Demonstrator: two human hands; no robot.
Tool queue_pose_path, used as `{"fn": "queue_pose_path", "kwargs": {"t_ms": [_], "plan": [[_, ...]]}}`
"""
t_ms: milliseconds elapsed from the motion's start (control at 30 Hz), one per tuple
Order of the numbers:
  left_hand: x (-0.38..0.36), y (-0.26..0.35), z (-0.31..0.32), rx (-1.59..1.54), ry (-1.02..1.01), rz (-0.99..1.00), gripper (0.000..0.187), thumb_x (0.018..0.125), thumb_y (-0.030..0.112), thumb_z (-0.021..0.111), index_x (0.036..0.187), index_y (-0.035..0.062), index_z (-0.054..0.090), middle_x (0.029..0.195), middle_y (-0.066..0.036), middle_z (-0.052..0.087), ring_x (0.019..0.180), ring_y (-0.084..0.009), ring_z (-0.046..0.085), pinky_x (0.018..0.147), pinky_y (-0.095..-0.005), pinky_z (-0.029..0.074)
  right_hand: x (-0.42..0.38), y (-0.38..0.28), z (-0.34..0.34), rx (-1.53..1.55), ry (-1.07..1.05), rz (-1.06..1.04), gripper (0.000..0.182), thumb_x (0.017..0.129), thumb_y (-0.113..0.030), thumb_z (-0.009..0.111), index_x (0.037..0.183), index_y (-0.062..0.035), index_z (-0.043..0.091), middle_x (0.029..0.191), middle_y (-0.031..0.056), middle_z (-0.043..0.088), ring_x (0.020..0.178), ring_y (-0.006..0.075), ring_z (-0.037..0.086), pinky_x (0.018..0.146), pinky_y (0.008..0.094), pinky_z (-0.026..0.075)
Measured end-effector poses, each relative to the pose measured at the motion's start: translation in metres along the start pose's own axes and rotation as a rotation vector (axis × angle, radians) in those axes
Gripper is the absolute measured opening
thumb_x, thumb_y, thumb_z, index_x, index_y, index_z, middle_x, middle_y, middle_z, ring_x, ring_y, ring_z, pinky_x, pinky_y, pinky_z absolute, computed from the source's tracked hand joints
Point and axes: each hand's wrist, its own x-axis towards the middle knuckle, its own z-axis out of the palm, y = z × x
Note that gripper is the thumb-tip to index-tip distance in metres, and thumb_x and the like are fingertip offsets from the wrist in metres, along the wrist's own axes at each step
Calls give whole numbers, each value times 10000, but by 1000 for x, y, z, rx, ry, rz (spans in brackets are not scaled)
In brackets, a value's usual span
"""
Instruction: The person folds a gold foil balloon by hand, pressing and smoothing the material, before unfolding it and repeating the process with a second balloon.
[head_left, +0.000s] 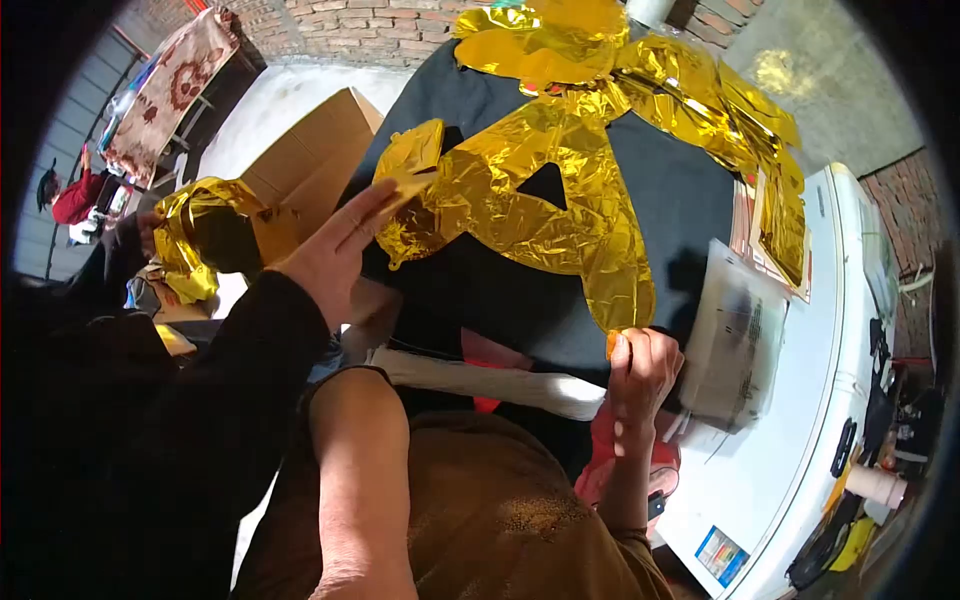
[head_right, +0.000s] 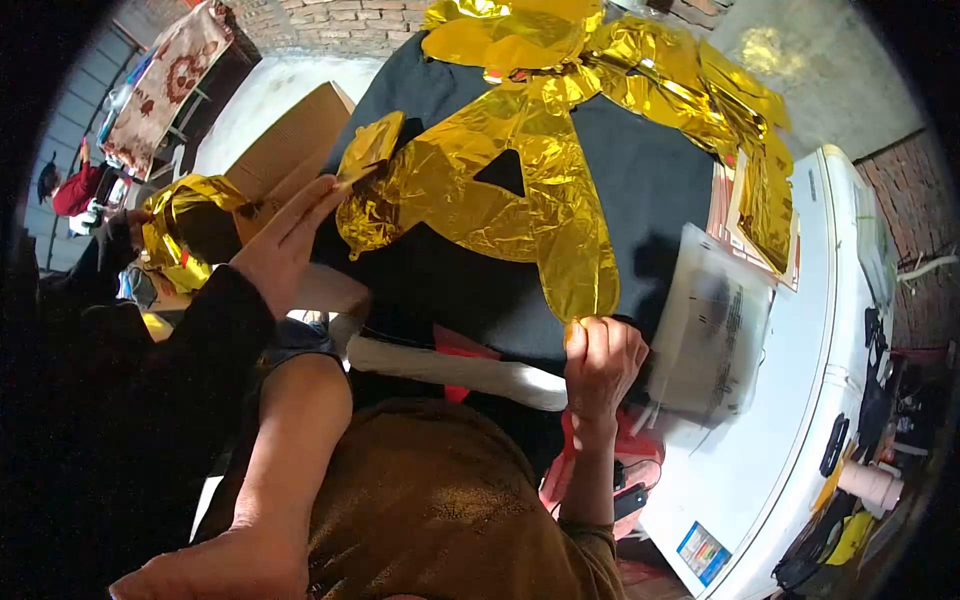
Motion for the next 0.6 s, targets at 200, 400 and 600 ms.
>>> {"fn": "queue_pose_path", "kwargs": {"t_ms": [200,400,600], "plan": [[5,3,0,22,65,60,263,1093,155,534,1265,-39,582,1206,-190,576,1025,-281,597,928,-431,535,10,2,2,90,38,37,177,930,-185,703,1066,-77,735,1075,88,692,1070,316,616,989,471,455],[10,10,6,-26,110,61,293,1106,147,523,1319,-52,555,1265,-197,547,1070,-289,572,966,-433,520,9,12,12,-60,-53,10,311,949,-231,693,1213,-75,738,1325,109,612,1267,329,550,1094,487,408],[5,3,10,-54,125,89,370,1171,263,373,1386,1,521,1339,-187,509,1124,-303,522,1016,-463,470,10,10,13,-23,-41,20,302,954,-243,693,1190,-62,744,1285,104,636,1263,324,563,1087,493,404]]}}
